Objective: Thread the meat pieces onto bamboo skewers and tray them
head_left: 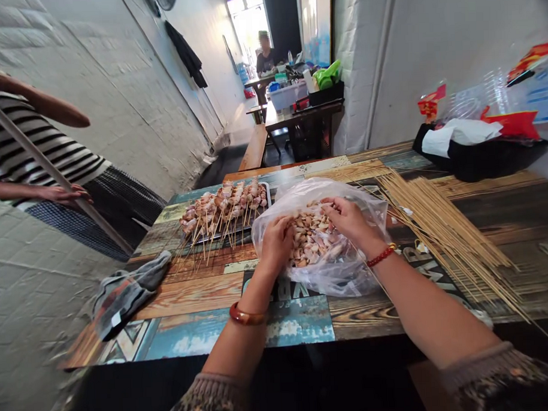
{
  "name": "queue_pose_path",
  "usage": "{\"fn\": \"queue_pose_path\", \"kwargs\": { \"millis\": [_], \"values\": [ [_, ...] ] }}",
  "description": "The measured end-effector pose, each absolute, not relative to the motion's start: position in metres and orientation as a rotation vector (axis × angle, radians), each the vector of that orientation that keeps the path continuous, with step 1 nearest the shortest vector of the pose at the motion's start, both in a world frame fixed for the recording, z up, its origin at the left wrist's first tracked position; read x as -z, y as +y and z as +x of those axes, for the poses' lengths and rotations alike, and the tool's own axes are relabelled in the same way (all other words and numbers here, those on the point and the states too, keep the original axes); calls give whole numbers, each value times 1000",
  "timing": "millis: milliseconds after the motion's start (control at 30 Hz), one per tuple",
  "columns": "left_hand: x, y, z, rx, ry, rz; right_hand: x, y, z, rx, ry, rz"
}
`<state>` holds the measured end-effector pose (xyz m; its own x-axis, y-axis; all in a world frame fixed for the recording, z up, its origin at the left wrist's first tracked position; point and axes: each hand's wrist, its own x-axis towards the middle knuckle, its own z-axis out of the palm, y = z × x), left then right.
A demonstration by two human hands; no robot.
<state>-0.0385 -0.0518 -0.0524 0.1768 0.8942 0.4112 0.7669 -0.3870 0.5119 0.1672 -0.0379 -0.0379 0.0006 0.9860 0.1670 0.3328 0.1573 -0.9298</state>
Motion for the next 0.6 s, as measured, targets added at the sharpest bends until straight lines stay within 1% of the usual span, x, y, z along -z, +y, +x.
{"fn": "queue_pose_path", "kwargs": {
  "millis": [67,233,333,433,600],
  "values": [
    [45,-54,-30,-925,1630,2341,39,-38,165,-910,-1519,-1318],
    [30,-52,-3,-579,1608,2583,39,-39,163,-900,-1540,-1296],
    [30,-45,9,-495,1625,2626,34,-40,163,-899,-1535,-1300],
    [33,-37,10,-554,1604,2530,28,-42,165,-908,-1537,-1289],
    [34,-32,-9,-875,1646,2035,24,-42,167,-862,-1552,-1280]
  ]
}}
